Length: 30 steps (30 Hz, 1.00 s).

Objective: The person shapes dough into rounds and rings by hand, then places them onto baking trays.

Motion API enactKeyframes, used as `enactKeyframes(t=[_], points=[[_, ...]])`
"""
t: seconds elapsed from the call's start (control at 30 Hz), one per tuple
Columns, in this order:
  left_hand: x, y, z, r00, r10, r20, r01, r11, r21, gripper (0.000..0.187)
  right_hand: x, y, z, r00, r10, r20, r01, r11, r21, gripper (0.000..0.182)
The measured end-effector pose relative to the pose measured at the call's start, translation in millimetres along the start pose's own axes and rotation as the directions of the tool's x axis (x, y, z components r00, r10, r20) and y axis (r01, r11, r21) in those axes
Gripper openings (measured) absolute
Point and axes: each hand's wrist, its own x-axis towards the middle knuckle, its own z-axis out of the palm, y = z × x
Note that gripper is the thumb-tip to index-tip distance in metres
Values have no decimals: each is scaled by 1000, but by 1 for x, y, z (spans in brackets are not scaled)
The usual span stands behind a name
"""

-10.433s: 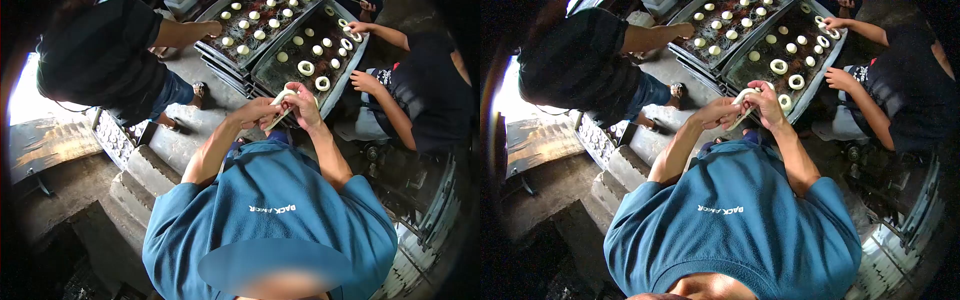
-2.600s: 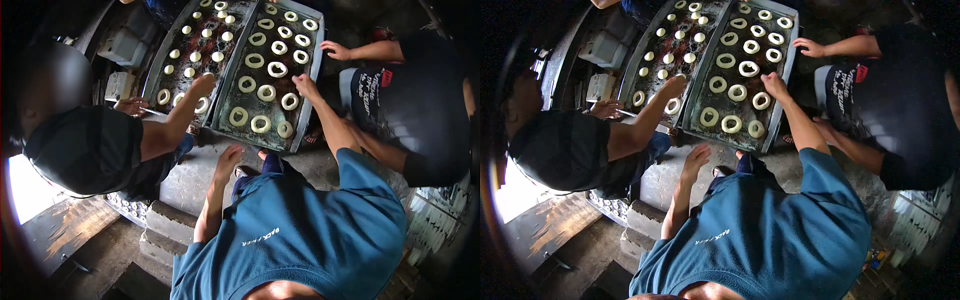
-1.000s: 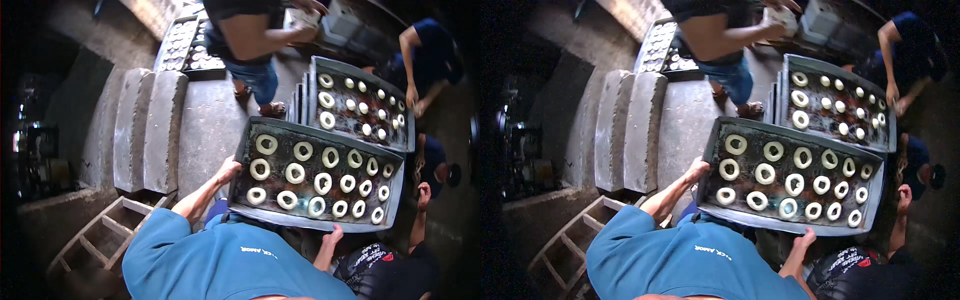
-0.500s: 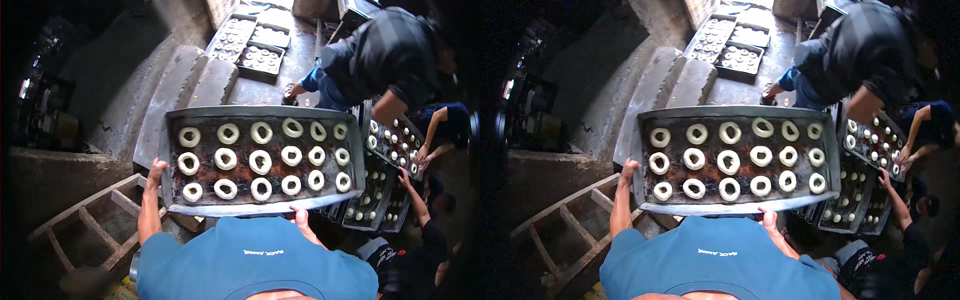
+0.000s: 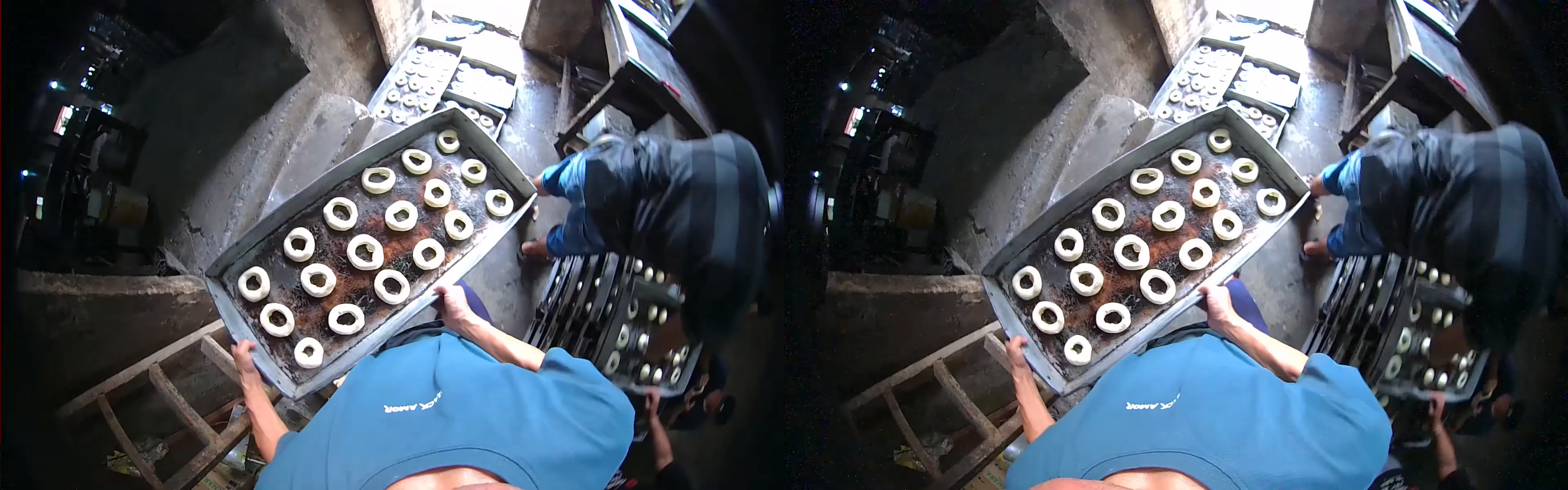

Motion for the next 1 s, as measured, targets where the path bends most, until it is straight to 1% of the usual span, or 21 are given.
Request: enactKeyframes(t=[0.1, 0.13, 0.2, 0.27, 0.33, 0.37, 0.4, 0.43, 0.47, 0.5, 0.6, 0.63, 0.7, 0.73, 0.77, 0.8, 0.87, 0.9, 0.93, 0.97, 1.0], points=[[-17, 30, 48, 994, 2, -113, -7, 999, -51, 16, 50, -31, 21, 999, 39, 13, -38, 998, -40, 8], [-20, 37, 59, 1000, -13, -26, 12, 999, -44, 19, 68, -42, 20, 999, 45, 25, -43, 997, -69, 11], [-32, 55, 105, 980, -5, -197, 1, 1000, -17, 16, 81, -84, 30, 997, 63, 36, -60, 994, -94, 12], [-19, 54, 131, 987, -42, -154, 38, 999, -28, 20, 111, -111, 33, 997, 58, 48, -55, 997, -63, 14], [-8, 66, 161, 988, -142, -59, 131, 978, -164, 31, 135, -131, 25, 996, 55, 68, -49, 995, -83, 16], [4, 80, 173, 982, -146, 118, 164, 972, -170, 44, 151, -145, 24, 996, 28, 84, -19, 995, -103, 14], [21, 89, 190, 980, -152, 129, 171, 973, -156, 44, 164, -158, 23, 995, 4, 99, 8, 993, -121, 13], [43, 99, 214, 954, -221, 202, 270, 926, -265, 49, 163, -186, 37, 998, -4, 70, 10, 997, -80, 12], [65, 107, 236, 916, -288, 279, 377, 854, -359, 55, 190, -198, 25, 997, 34, 71, -23, 989, -144, 10], [92, 111, 259, 870, -340, 357, 460, 820, -341, 56, 198, -211, 24, 999, 20, 50, -14, 992, -126, 10], [163, 84, 319, 848, -334, 411, 420, 897, -137, 40, 246, -245, -4, 996, -85, 17, 87, 985, -150, 10], [171, 89, 353, 881, -269, 388, 358, 917, -177, 24, 264, -257, -13, 994, -104, -26, 98, 982, -164, 10], [196, 83, 404, 864, -269, 425, 364, 918, -158, 17, 306, -281, -35, 981, -142, -131, 114, 973, -198, 9], [207, 86, 428, 859, -255, 445, 348, 927, -140, 11, 319, -299, -36, 970, -144, -197, 115, 982, -150, 9], [123, 73, 491, 910, -197, 364, 233, 971, -57, 6, 343, -306, -140, 974, -126, -188, 131, 991, 12, 7], [112, 76, 534, 917, -187, 353, 227, 971, -75, 6, 366, -323, -154, 958, -148, -247, 173, 981, 83, 7], [108, 71, 606, 911, -181, 370, 218, 974, -60, 7, 430, -350, -192, 951, -207, -227, 219, 975, 30, 7], [110, 66, 642, 909, -197, 367, 225, 974, -33, 7, 468, -364, -216, 960, -221, -173, 219, 975, -36, 8], [112, 55, 681, 921, -213, 327, 252, 964, -81, 7, 488, -390, -216, 947, -256, -193, 253, 967, -37, 11], [103, 61, 731, 963, -238, 124, 251, 964, -94, 7, 526, -416, -220, 938, -279, -207, 284, 959, -6, 14], [79, 15, 776, 951, -179, 253, 187, 982, -9, 9, 585, -396, -286, 945, -265, -191, 289, 951, 110, 17]])
